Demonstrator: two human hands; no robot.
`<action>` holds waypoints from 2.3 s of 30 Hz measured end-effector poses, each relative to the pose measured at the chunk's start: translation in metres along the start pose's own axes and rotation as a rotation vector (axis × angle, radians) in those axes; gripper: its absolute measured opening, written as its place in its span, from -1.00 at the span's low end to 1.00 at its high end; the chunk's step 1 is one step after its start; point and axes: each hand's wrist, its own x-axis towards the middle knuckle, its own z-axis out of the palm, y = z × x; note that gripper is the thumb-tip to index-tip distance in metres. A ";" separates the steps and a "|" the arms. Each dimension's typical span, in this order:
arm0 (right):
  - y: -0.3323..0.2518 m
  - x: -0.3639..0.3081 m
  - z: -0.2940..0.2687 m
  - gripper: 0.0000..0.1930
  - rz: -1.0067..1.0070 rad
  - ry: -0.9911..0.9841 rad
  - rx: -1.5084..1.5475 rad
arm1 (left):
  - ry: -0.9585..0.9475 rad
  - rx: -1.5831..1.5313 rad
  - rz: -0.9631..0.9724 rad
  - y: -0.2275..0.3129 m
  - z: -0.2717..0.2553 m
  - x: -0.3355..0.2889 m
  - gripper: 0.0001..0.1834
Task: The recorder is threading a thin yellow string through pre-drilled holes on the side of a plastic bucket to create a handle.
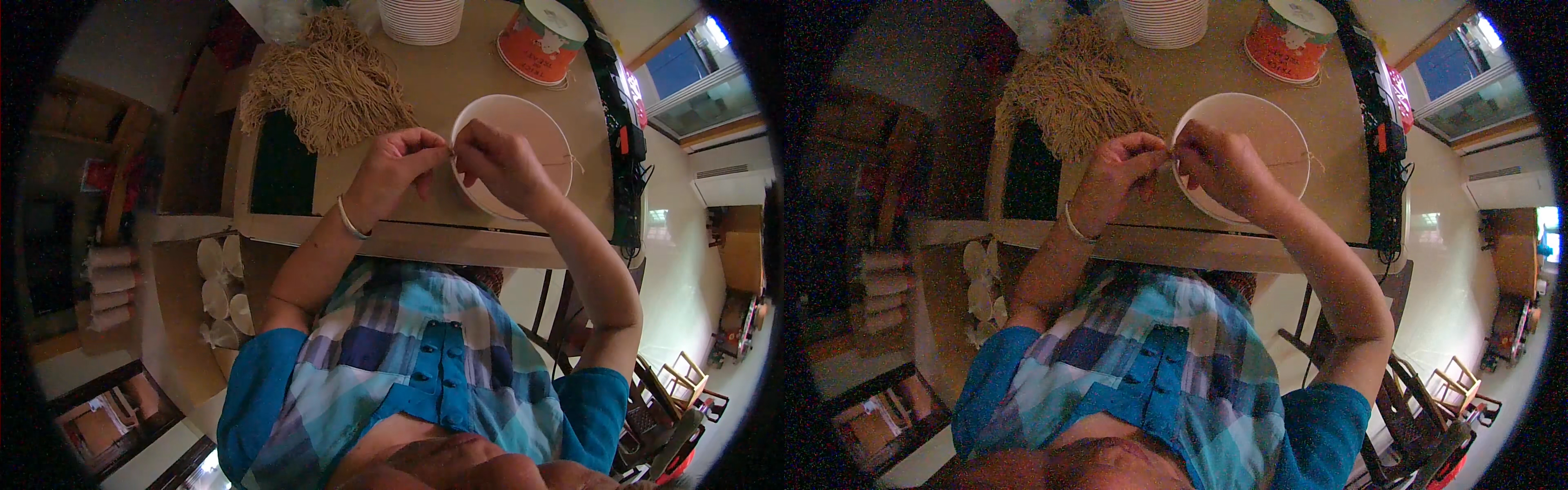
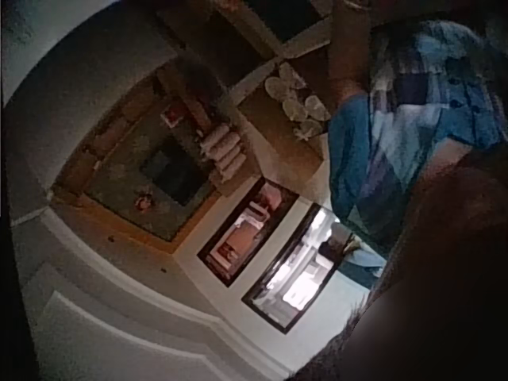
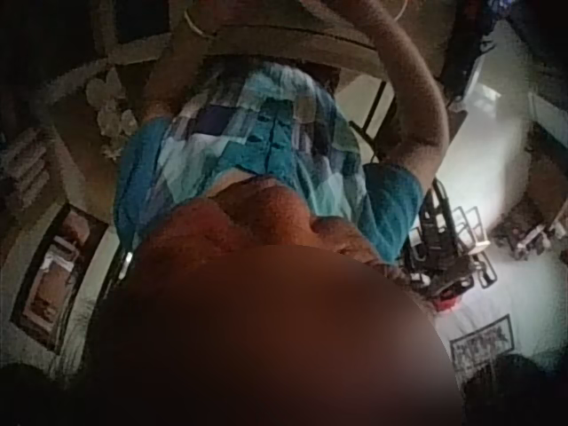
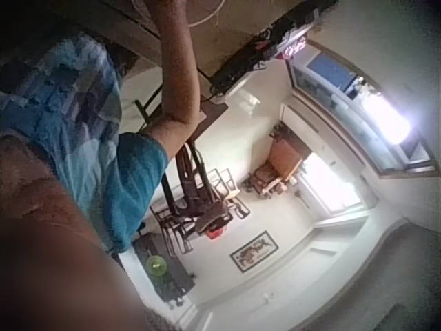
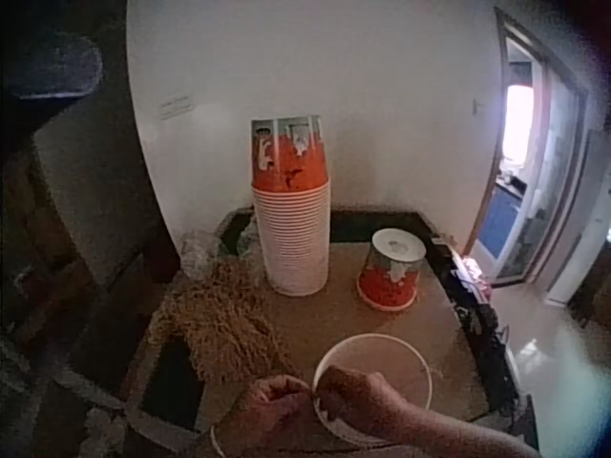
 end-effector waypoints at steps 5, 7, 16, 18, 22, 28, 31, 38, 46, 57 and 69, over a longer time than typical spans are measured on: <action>0.005 -0.001 -0.001 -0.90 0.058 -0.034 0.093 | -0.047 -0.107 -0.040 -0.004 -0.004 0.000 -0.83; 0.006 -0.002 0.001 -0.90 0.062 -0.023 0.053 | -0.083 -0.148 -0.046 -0.009 -0.007 0.002 -0.80; 0.000 -0.004 0.002 -0.85 0.028 0.066 0.049 | -0.080 -0.264 -0.092 -0.009 -0.005 0.004 -0.87; 0.000 -0.004 0.002 -0.85 0.001 0.032 -0.015 | -0.105 -0.245 -0.085 -0.011 -0.007 0.004 -0.80; -0.002 -0.005 0.003 -0.87 -0.077 0.046 -0.065 | -0.100 -0.293 -0.099 -0.011 -0.006 0.004 -0.87; 0.004 -0.005 0.002 -0.88 -0.210 0.098 -0.224 | -0.076 -0.188 -0.056 -0.009 -0.005 0.003 -0.89; 0.000 -0.005 0.003 -0.88 -0.225 0.113 -0.296 | -0.065 -0.145 -0.054 -0.009 -0.005 0.004 -0.88; -0.011 -0.003 -0.001 -0.91 0.167 -0.006 0.004 | -0.054 -0.025 0.022 -0.009 -0.003 0.003 -0.85; -0.010 -0.003 -0.002 -0.91 0.172 0.011 0.125 | -0.059 0.106 0.068 -0.011 0.002 0.003 -0.87; -0.002 -0.003 0.003 -0.90 0.132 0.083 0.065 | -0.025 0.100 0.095 -0.006 0.011 0.004 -0.93; -0.023 -0.002 -0.006 -0.79 0.349 0.030 0.268 | -0.002 0.131 0.113 -0.006 0.013 0.006 -0.91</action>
